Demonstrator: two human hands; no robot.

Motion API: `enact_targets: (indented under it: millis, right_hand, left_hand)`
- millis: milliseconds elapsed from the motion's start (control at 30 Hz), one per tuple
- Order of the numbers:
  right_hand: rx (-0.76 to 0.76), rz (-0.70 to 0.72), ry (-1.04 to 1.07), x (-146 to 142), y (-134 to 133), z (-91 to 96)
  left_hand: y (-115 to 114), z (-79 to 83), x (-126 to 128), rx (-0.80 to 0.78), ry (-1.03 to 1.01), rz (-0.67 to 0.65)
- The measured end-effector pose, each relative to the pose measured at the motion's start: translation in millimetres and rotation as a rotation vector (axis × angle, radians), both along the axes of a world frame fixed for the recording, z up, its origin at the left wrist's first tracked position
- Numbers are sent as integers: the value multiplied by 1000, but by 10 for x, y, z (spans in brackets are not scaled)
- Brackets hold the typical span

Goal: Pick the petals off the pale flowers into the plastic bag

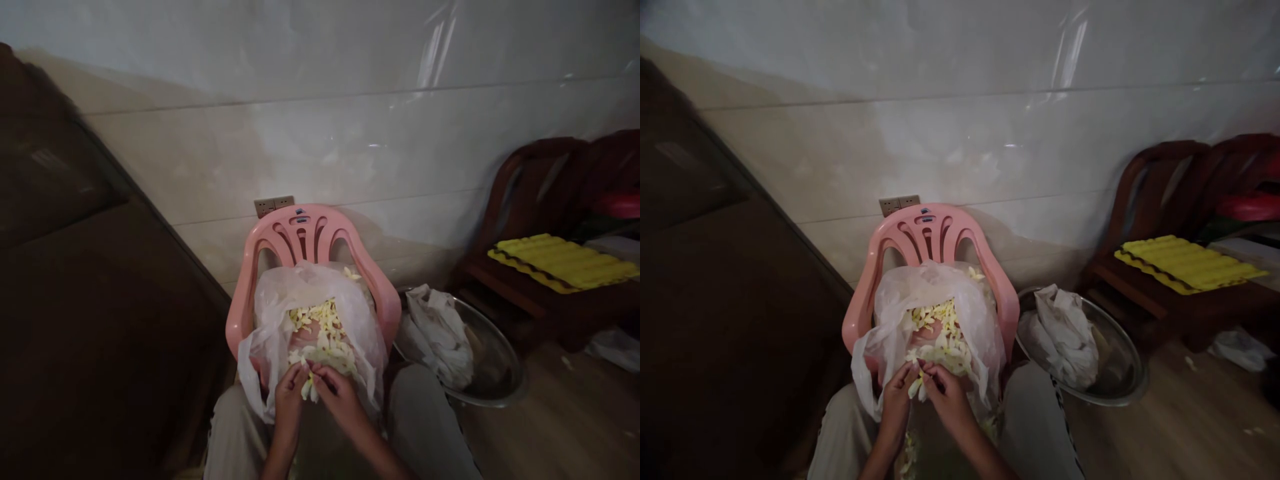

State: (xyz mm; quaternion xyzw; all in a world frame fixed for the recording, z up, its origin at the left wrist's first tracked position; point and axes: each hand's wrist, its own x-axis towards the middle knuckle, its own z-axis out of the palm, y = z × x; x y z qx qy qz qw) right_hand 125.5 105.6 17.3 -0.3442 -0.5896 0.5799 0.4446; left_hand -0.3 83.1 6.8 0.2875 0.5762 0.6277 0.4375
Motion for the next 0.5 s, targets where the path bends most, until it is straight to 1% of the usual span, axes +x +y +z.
enact_targets:
  millis: [67,167,233,267,333,433,500]
  right_hand:
    - [-28,18,0,14,0,5]
    - [-116,57,-19,32,-16,15]
    - [-166,80,-40,35,-25,19]
    - [-163,77,-54,34,-26,20]
    - [-69,19,-92,31,-20,16]
    - [153,-142,-204,40,-6,-8]
    - [224,-217,-285,52,-7,-33]
  left_hand:
    - [1,55,8,5,15,-11]
    - [-11,149,23,10,17,-28]
    - [-21,186,32,1,-7,-41]
    - [-24,194,36,-6,-26,-55]
    - [-24,198,47,-15,-62,-83]
    - [-15,205,74,-18,-47,-97]
    - [-12,220,100,-24,-8,-78]
